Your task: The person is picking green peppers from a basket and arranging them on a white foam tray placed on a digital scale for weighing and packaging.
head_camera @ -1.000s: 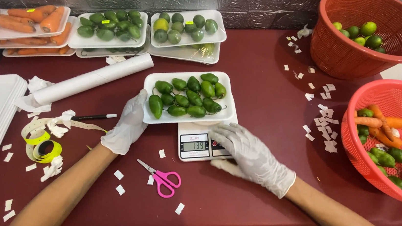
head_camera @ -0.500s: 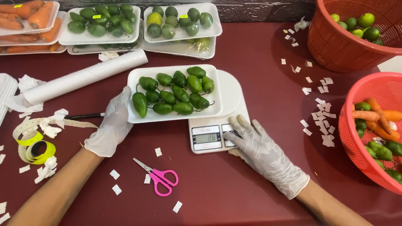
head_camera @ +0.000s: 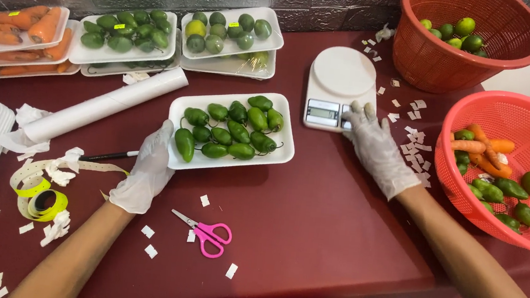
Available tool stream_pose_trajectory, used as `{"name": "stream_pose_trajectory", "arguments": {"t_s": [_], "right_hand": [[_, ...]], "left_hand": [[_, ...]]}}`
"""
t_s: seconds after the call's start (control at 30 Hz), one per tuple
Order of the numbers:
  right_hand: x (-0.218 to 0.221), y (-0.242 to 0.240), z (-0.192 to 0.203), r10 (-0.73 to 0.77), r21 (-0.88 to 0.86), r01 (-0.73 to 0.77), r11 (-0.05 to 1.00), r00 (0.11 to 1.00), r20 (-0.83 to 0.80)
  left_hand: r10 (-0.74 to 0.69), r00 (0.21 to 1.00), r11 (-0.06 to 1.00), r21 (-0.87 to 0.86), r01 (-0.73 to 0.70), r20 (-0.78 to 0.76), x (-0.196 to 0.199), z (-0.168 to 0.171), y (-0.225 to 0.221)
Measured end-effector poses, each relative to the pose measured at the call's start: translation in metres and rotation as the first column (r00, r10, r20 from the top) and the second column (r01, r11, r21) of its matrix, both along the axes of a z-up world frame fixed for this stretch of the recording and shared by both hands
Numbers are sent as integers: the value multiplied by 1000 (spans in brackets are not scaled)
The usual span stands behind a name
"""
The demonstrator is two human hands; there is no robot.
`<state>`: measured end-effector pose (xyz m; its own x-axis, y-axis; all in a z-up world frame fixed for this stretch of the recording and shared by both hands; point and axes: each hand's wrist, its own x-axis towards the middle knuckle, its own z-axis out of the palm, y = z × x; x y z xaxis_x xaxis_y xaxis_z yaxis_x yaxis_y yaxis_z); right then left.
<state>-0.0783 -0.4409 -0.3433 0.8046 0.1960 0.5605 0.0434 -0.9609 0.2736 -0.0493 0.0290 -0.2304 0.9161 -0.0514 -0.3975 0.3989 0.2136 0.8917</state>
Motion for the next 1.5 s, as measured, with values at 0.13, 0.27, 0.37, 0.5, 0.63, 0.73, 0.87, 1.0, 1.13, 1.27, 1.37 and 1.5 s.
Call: {"name": "stream_pose_trajectory", "arguments": {"t_s": [0.13,0.27,0.37,0.5,0.63,0.73,0.87,1.0,1.13,1.27,1.37,1.5], "right_hand": [[17,2,31,-113,222,209,952,919,-377],[27,0,36,-101,264,211,941,920,-378],[39,-6,28,-156,130,183,975,969,-194],[48,-16,24,-122,372,201,906,967,-226],[34,-4,42,-53,516,140,845,982,-180],[37,-10,38,-35,586,170,793,972,-234],[30,-2,51,-66,524,194,829,965,-254],[46,-15,29,-117,322,160,933,982,-150],[51,-24,22,-118,344,173,923,977,-176],[48,-19,30,-96,407,177,896,973,-211],[40,-11,39,-94,430,187,883,969,-227],[33,-6,40,-16,419,50,907,996,-84]], "left_hand": [[-23,1000,1000,20,23,-6,-2,-10,2],[-54,999,998,17,54,-4,-2,-14,0],[-58,998,997,40,58,-9,-3,-20,1],[-90,996,995,29,90,-16,-8,-17,-2],[-97,995,995,36,98,-28,-21,2,-8],[-114,993,993,8,114,-25,-16,-3,-12],[-119,992,993,16,119,-38,-17,-1,-15],[-138,990,990,37,140,-31,-20,-1,-13],[-138,990,989,52,140,-33,-20,-4,-15],[-143,989,989,39,144,-33,-28,7,-24],[-161,987,983,97,158,17,-23,-10,-22],[-206,978,955,223,196,24,-13,-32,-12]]}}
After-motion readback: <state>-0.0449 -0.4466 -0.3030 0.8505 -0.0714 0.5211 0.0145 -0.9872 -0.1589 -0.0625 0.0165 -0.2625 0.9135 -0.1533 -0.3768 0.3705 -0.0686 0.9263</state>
